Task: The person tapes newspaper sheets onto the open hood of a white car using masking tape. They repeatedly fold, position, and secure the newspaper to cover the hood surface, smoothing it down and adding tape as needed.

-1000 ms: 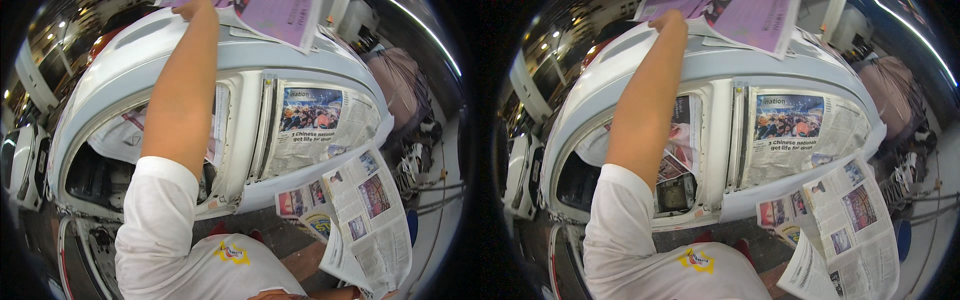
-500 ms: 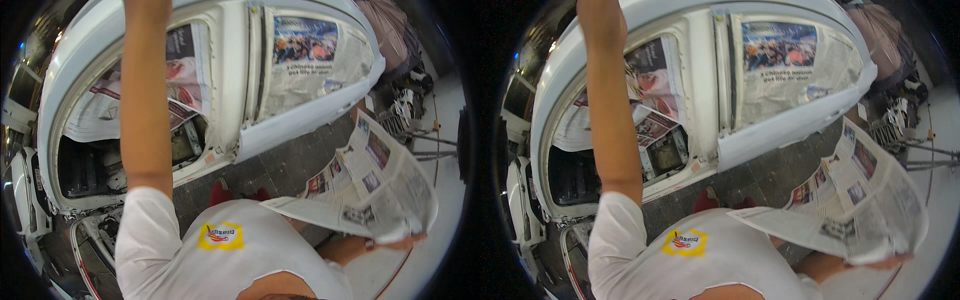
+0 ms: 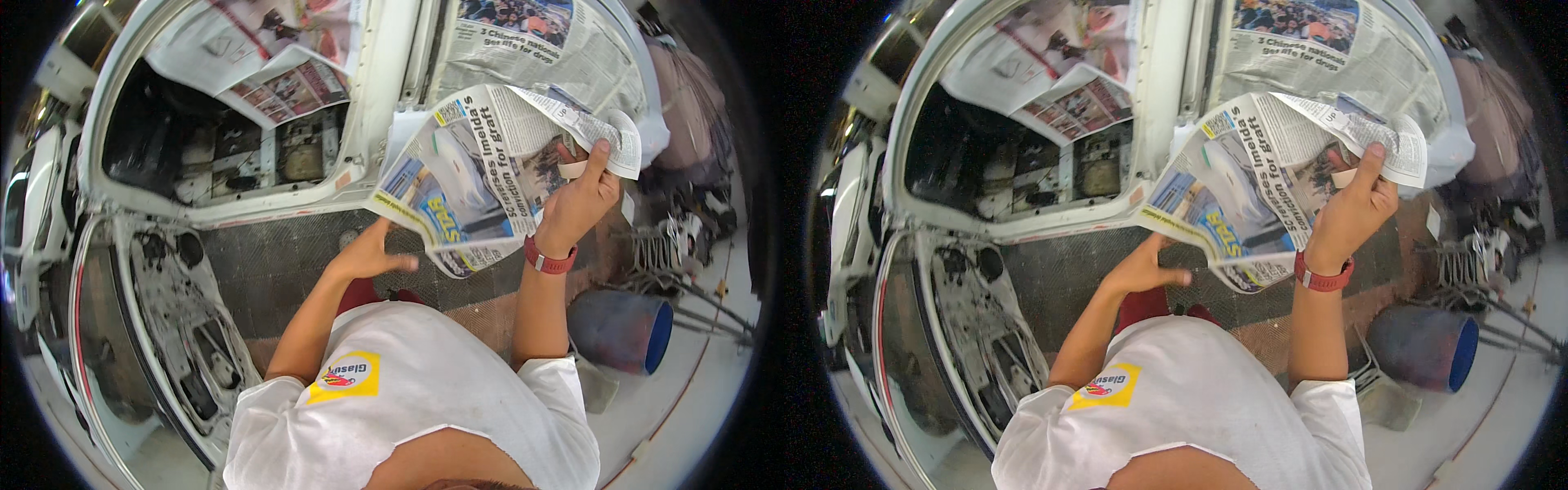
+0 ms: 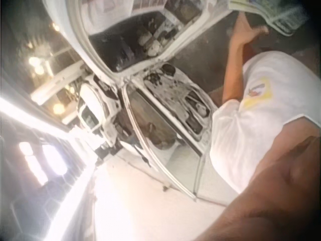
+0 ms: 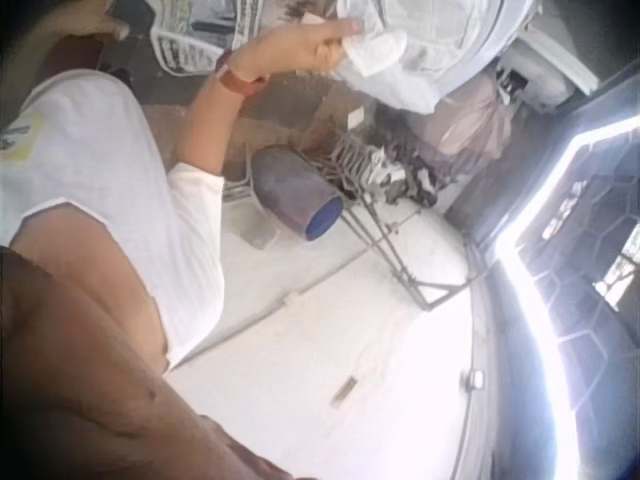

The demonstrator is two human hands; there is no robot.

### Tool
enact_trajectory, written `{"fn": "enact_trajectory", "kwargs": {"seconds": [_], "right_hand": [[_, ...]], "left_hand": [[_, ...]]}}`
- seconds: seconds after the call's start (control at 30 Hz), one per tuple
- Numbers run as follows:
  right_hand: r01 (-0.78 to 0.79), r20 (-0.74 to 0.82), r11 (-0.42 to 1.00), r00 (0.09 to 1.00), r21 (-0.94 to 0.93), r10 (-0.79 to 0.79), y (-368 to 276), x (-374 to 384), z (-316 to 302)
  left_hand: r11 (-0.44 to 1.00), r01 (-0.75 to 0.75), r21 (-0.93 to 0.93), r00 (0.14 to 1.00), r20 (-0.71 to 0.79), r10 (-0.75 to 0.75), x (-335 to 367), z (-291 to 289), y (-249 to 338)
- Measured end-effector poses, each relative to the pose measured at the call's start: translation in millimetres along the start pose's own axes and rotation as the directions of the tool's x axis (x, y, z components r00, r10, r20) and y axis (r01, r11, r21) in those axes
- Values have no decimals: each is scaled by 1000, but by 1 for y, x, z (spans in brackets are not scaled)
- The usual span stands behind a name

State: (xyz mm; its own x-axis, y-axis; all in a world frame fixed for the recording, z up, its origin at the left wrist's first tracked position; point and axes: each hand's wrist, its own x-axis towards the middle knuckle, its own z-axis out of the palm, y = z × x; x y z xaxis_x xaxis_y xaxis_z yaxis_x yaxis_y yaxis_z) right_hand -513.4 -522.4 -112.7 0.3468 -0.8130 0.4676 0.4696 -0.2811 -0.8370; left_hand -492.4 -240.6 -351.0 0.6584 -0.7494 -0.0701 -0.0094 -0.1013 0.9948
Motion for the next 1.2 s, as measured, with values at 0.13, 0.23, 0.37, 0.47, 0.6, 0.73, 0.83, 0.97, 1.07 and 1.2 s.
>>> {"fn": "enact_trajectory", "kwargs": {"seconds": [0.13, 0.23, 0.37, 0.47, 0.6, 0.73, 0.83, 0.97, 1.07, 1.2], "right_hand": [[-133, 109, 982, 987, 132, 119, -5, -9, -26], [-169, 152, 963, 979, 209, 139, -16, -5, -37], [-234, 165, 942, 966, 240, 198, -31, -1, -54], [-286, 185, 927, 952, 243, 245, -41, -9, -66], [-375, 241, 895, 917, 241, 319, -51, -18, -64], [-57, 173, 995, 982, -81, 71, -54, -88, -16], [440, 628, 867, 749, -234, -210, -75, -162, 28], [673, 991, 740, 104, -7, -85, -100, -231, 92], [493, 962, 833, 34, -252, 271, -104, -252, 130], [326, 981, 930, 142, -169, 129, -106, -257, 148]], "left_hand": [[907, 38, -419, 891, -396, -221, -5, 34, -3], [925, 116, -361, 773, -552, -312, -14, 31, 21], [980, -35, -198, 798, -595, -91, -18, 17, 49], [996, -52, -79, 730, -683, -16, -17, -1, 60], [969, -231, -85, 606, -792, 75, -17, -30, 71], [945, -322, -57, 494, -862, 116, -72, -64, 86], [925, -190, 328, 545, -749, 377, -115, -80, 98], [763, -180, 620, 559, -574, 598, -168, -91, 107], [842, -179, 510, 638, -591, 494, -212, -113, 99], [835, 83, 544, 693, -634, 344, -298, -165, 61]]}}
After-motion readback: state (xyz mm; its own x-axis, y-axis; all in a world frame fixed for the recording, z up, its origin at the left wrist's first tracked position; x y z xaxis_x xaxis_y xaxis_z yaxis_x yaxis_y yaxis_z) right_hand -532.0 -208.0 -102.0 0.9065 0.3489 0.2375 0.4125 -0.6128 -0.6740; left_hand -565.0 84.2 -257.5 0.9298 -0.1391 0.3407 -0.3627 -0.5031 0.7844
